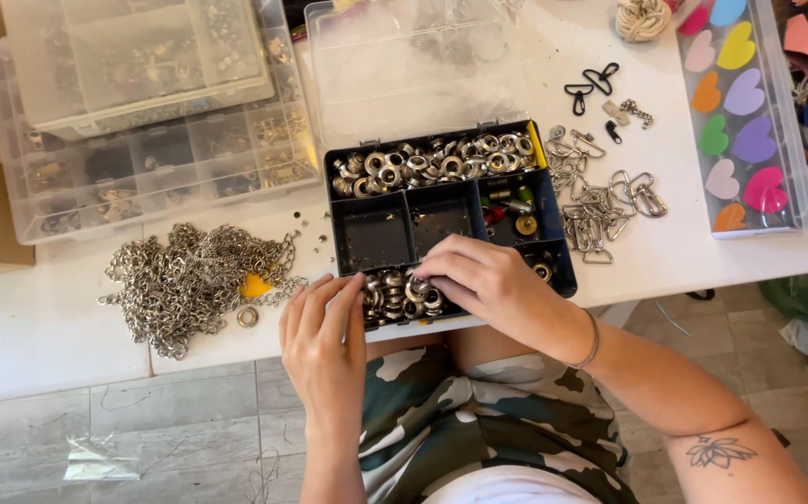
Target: Sorting and organizing various metal grommets and rings within a plastic storage container.
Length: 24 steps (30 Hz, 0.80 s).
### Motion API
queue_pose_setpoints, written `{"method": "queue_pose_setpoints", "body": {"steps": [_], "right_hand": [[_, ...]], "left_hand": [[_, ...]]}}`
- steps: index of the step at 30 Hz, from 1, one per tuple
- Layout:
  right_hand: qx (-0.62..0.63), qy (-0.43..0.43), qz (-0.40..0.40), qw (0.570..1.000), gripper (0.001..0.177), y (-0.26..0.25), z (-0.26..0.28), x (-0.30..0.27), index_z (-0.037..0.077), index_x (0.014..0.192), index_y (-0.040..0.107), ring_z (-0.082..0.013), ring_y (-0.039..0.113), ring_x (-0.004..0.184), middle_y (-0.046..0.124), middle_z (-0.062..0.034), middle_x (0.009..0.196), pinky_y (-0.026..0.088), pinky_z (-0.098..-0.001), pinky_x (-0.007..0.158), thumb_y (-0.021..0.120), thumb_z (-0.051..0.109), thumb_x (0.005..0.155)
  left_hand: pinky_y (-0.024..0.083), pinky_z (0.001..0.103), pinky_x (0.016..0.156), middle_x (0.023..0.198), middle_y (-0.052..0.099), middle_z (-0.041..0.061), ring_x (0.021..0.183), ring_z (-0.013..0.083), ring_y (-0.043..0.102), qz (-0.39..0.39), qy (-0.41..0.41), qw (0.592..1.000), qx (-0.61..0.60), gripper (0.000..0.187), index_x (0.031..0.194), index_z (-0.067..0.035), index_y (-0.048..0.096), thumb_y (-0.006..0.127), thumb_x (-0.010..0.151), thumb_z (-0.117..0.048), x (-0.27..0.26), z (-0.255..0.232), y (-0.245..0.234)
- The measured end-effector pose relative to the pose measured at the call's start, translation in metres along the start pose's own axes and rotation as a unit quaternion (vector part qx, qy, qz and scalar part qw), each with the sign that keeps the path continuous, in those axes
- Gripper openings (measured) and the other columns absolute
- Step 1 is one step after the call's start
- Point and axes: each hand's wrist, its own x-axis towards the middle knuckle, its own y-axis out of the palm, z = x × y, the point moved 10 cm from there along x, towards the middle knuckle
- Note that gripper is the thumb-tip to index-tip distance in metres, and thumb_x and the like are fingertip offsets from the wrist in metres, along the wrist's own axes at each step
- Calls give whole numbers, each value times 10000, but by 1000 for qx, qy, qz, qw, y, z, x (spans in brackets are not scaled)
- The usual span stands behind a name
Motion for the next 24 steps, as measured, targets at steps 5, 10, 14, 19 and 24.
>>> {"method": "queue_pose_setpoints", "body": {"steps": [5, 10, 14, 19, 24], "right_hand": [[-54, -2, 56, 997, 197, 3, -1, -17, 0, 999, 691, -268, 668, 1012, 639, -133, 1035, 600, -326, 902, 712, -114, 840], [-61, 2, 51, 997, 181, -3, 3, -22, -19, 1061, 639, -261, 644, 1056, 629, -140, 1115, 569, -354, 970, 674, -66, 890], [-97, -33, 68, 992, 328, -1, 8, -26, -36, 1218, 640, -288, 605, 1123, 631, -167, 1246, 579, -365, 993, 674, -45, 892], [-67, -48, 85, 993, 258, 0, 10, -33, -45, 1125, 706, -318, 619, 1135, 688, -164, 1135, 585, -375, 964, 698, -72, 868], [-83, -60, 57, 993, 283, -5, -6, -45, -4, 1106, 709, -292, 705, 1088, 732, -174, 1147, 612, -343, 1006, 688, -134, 856]], "left_hand": [[511, 460, 1059, 1212, 701, 94, 1187, 300, 644, 18, 21, 999, -17, 228, 1220, -64, 702, 631, 1011, -6, -2, -3, 1], [495, 424, 1118, 1377, 663, 135, 1299, 298, 620, 71, 87, 992, -62, 306, 1322, -4, 648, 612, 1034, -101, -3, -23, 15], [510, 421, 1055, 1257, 714, 77, 1113, 243, 697, 51, 125, 991, -14, 211, 1188, -76, 730, 634, 1035, -184, -3, -32, 12], [495, 423, 1078, 1181, 719, 51, 1080, 213, 696, 50, 99, 994, 5, 153, 1133, -94, 722, 654, 1023, -174, -2, -24, 11], [456, 438, 1143, 1351, 691, 108, 1264, 250, 657, 90, 153, 983, -49, 343, 1294, -57, 657, 694, 1006, -240, -9, -43, 28]]}}
